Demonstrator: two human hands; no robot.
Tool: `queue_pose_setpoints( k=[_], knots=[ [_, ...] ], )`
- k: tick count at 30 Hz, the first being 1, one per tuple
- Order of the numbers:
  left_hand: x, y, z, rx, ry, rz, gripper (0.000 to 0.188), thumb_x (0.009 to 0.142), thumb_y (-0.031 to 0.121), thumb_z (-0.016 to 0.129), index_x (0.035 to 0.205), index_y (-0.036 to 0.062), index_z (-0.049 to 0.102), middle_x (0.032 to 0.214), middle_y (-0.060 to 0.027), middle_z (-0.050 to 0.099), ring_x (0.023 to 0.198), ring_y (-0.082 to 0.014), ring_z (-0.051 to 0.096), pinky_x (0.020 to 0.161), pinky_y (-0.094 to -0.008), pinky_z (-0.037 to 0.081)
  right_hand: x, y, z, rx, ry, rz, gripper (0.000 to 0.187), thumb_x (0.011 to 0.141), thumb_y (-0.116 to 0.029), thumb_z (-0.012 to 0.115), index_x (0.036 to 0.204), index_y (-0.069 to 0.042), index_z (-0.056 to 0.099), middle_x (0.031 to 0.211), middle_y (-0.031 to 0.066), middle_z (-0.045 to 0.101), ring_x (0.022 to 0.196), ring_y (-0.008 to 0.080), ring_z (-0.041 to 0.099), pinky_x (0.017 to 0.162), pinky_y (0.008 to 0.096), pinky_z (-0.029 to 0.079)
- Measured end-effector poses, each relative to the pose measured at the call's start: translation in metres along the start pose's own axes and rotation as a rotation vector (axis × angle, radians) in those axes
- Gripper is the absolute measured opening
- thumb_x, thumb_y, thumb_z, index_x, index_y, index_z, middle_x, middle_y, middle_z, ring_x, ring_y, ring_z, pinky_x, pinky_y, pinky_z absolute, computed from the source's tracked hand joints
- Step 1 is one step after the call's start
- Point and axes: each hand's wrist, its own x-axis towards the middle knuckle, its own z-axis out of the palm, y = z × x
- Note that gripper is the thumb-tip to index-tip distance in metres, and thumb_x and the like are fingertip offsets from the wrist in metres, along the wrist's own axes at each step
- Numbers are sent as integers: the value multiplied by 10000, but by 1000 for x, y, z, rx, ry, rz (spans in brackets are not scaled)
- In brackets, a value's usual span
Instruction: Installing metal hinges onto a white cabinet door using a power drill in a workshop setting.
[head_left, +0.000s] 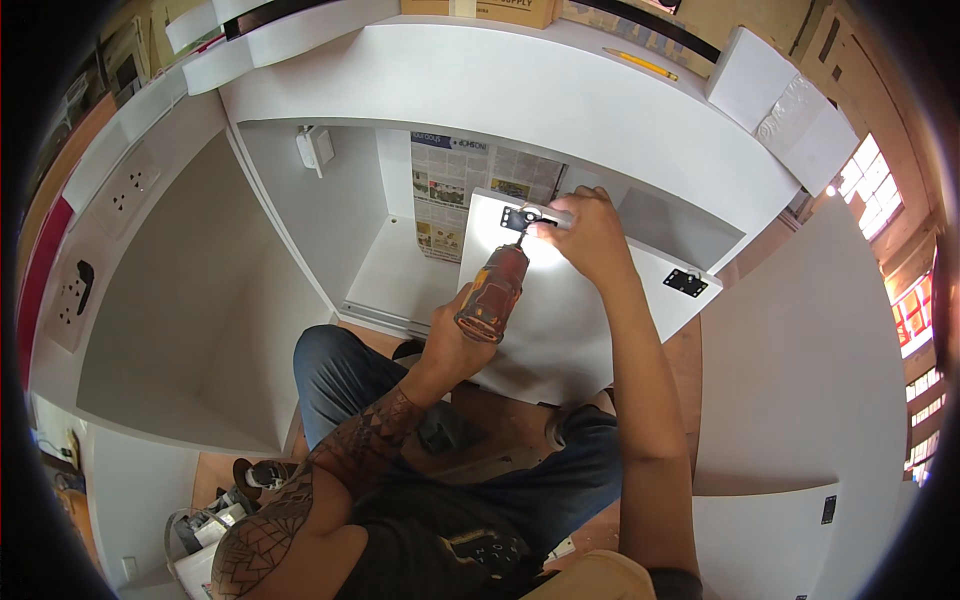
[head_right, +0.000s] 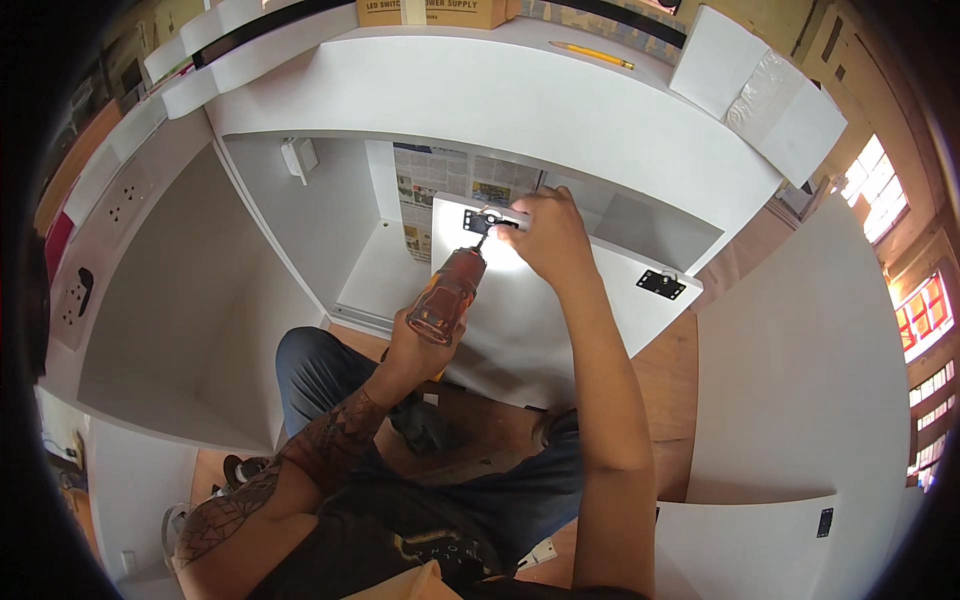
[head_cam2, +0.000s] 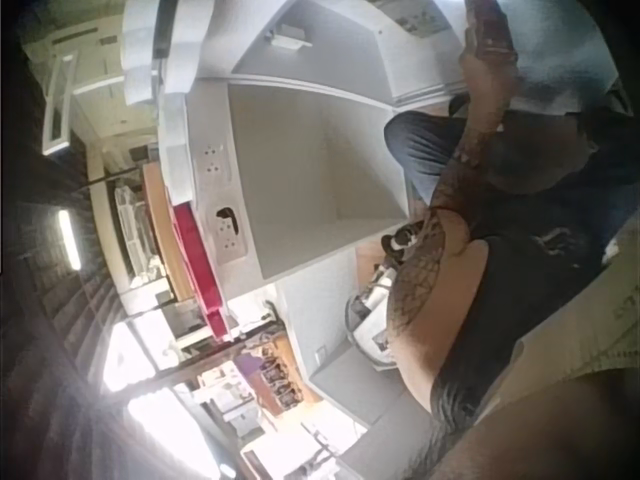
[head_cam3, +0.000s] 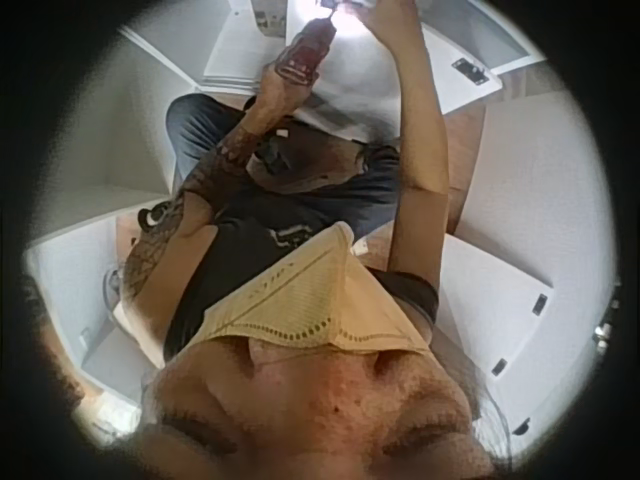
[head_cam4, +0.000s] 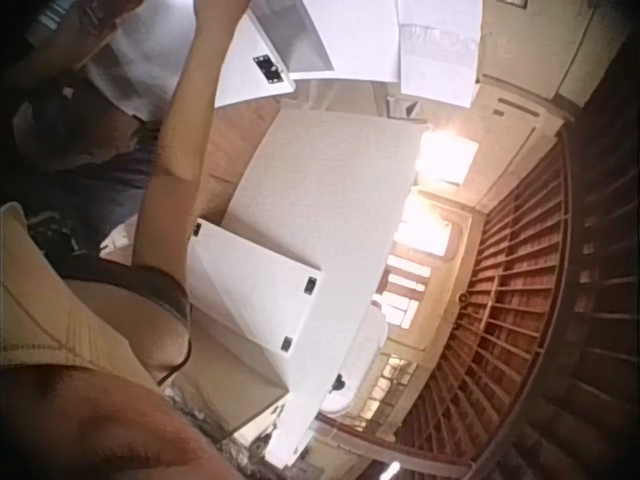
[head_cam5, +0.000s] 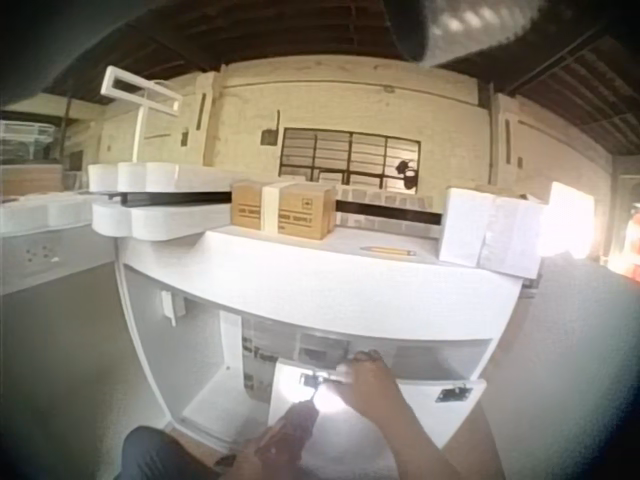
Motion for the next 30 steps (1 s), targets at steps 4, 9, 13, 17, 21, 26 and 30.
queue_pose_setpoints(
  k=[4, 9, 13, 17, 21, 26, 30],
  knots=[
    [2, -3, 3, 38, 12, -1, 368, 868, 96, 782, 1181, -9, 619, 1036, -174, 746, 953, -311, 751, 826, -345, 580, 3, 2, 2, 75, -114, 80, 412, 717, -186, 911, 1037, 31, 768, 1000, 185, 720, 1008, 352, 603, 894, 451, 510],
    [2, -20, 12, 116, 11, -23, 388, 822, 129, 812, 1114, -3, 593, 958, -205, 739, 928, -392, 735, 784, -392, 585, 2, 4, 2, 65, -109, 62, 403, 728, -193, 905, 1034, 31, 767, 1013, 179, 718, 1002, 343, 597, 882, 447, 510],
    [1, -27, 16, -76, 21, -64, 436, 786, 136, 830, 1114, 14, 570, 925, -210, 733, 912, -410, 728, 762, -414, 584, 1, 12, 4, 63, -101, 57, 415, 723, -207, 910, 1030, 32, 767, 993, 173, 717, 992, 337, 594, 873, 441, 512],
    [0, -4, 6, 120, 4, 31, 456, 777, 130, 839, 1128, 25, 568, 931, -201, 733, 904, -404, 730, 761, -417, 584, 1, 8, 5, 61, -91, 55, 418, 719, -214, 914, 1025, 30, 769, 975, 167, 714, 984, 335, 591, 863, 434, 513],
    [-4, -7, 5, 66, 7, 50, 455, 775, 119, 843, 1125, 24, 568, 950, -195, 734, 908, -405, 730, 765, -409, 584, -4, 4, 9, 19, -9, 14, 408, 721, -220, 909, 1025, 17, 773, 945, 162, 706, 969, 331, 583, 850, 431, 514],
    [-7, -22, 8, -41, 24, 7, 439, 781, 107, 842, 1113, 16, 570, 959, -186, 732, 914, -397, 735, 769, -398, 582, -28, -21, 17, -46, 314, -141, 266, 832, -203, 821, 956, 21, 752, 848, 143, 664, 875, 323, 567, 798, 405, 507],
    [-6, -27, 11, -115, 22, 2, 448, 780, 106, 844, 1124, 12, 572, 955, -183, 730, 903, -383, 738, 768, -393, 583, -72, -34, 45, 545, 481, 308, 205, 1035, -188, 590, 986, -17, 693, 736, 34, 554, 741, 172, 542, 676, 300, 467]
  ],
)
